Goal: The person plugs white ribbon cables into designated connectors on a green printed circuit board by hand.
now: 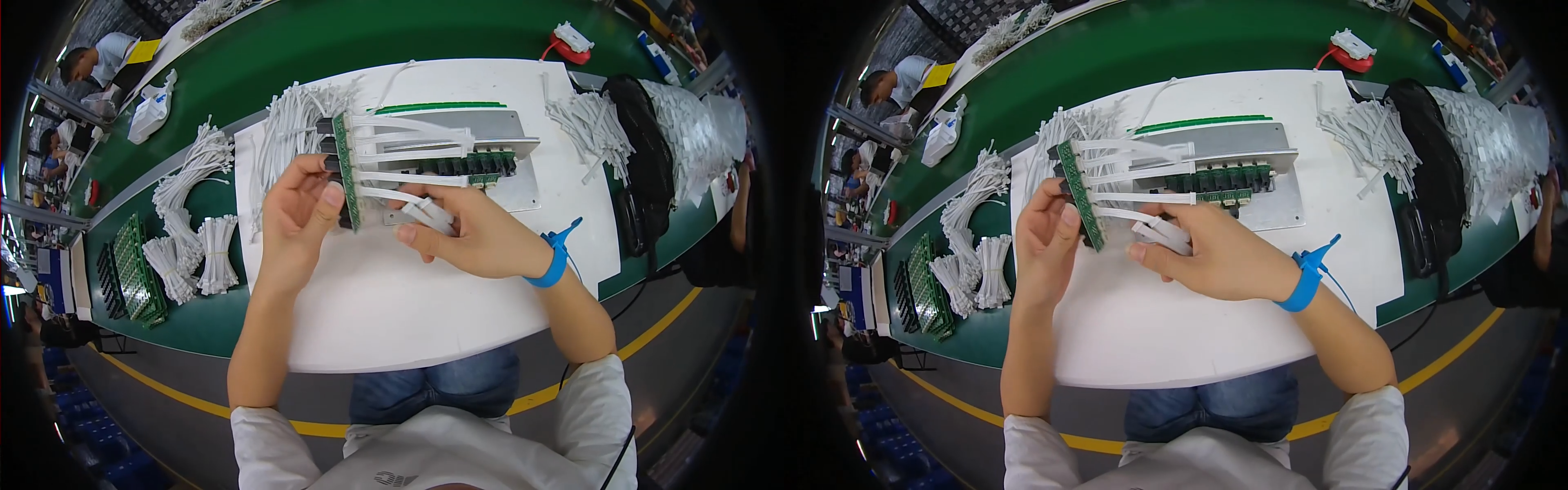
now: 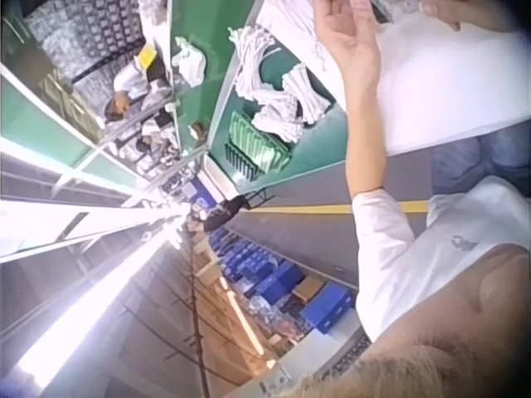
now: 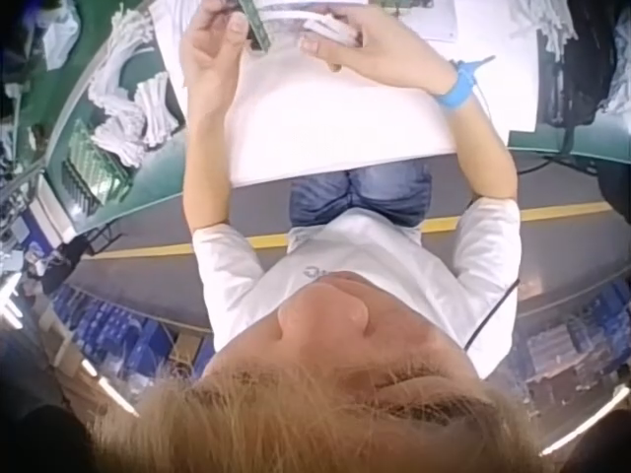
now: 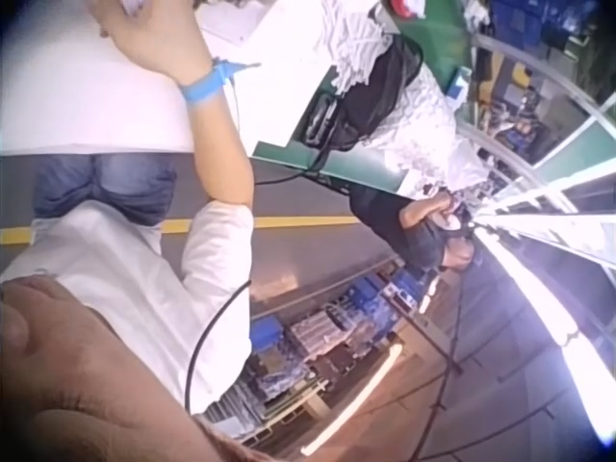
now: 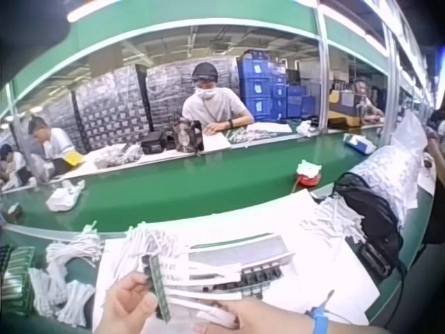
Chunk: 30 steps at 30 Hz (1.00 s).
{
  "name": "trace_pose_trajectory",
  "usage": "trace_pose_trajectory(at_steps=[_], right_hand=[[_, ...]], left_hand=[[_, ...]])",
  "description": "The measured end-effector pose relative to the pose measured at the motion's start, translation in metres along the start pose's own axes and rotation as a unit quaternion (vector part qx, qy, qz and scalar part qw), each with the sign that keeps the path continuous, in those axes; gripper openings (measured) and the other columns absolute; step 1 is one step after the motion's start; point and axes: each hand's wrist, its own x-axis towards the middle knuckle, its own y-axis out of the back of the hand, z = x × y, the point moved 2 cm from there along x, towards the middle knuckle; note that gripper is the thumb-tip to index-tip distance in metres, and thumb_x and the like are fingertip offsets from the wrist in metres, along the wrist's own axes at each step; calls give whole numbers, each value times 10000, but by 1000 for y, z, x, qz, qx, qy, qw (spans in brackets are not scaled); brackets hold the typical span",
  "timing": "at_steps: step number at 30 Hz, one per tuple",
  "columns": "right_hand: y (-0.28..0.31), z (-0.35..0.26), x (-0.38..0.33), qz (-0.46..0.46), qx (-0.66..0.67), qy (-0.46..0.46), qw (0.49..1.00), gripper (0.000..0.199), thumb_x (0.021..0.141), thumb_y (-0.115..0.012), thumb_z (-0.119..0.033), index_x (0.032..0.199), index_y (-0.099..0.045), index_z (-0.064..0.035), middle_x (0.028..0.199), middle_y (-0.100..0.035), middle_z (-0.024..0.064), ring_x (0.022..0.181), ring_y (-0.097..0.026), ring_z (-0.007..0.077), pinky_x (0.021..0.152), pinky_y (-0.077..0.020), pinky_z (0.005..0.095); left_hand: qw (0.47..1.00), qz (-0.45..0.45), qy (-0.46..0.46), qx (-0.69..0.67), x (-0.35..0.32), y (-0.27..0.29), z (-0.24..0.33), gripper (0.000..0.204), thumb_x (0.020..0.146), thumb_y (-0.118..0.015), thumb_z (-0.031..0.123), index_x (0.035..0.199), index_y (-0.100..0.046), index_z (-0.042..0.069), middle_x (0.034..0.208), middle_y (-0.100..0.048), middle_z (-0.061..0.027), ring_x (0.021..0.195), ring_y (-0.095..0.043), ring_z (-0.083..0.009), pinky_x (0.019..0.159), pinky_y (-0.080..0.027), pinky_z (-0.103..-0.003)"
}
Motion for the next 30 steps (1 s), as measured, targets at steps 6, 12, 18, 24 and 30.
trace_pose_trajectory(at_steps=[6, 12, 18, 24, 30], right_hand=[[0, 10, -4, 10, 87, -32, 996, 206, 1014, -447, -265, 1007, -441, -60, 780, -522, 23, 624, -394, 51, 550, -356, 204], [5, 9, 0, 53, -40, 61, 996, 89, 951, -555, -120, 960, -526, -36, 732, -510, -13, 642, -416, 48, 558, -350, 203], [5, 5, 2, 145, -96, 46, 984, 77, 861, -651, -70, 865, -663, 6, 746, -597, -17, 705, -527, 31, 594, -465, 198], [-1, 7, 1, 139, -26, 68, 988, 87, 791, -672, 4, 874, -685, 27, 814, -669, 24, 771, -595, 64, 690, -530, 219], [5, 13, 2, 137, -63, 55, 987, 71, 788, -673, -12, 846, -698, 19, 808, -677, 24, 769, -595, 60, 698, -528, 223]], left_hand=[[994, 87, -68, 15, 1, 0, -5, 328, 985, -519, 192, 1253, -385, 60, 1158, -552, -68, 1037, -546, -138, 864, -460, -293], [994, 81, -24, -71, 0, -17, -1, 360, 1001, -471, 227, 1288, -302, 91, 1156, -550, -90, 1002, -579, -197, 780, -514, -367], [988, -24, 92, -124, -12, -27, -14, 326, 1019, -409, 277, 1287, -302, 125, 1117, -581, -87, 889, -587, -163, 698, -502, -324], [995, -40, 88, -13, -14, -31, -19, 302, 1032, -361, 282, 1264, -269, 112, 991, -568, -82, 586, -478, -77, 457, -394, -213], [993, -35, 109, -37, -14, -36, -14, 289, 997, -468, 155, 1234, -326, 67, 997, -557, -86, 545, -483, -78, 395, -383, -222]])
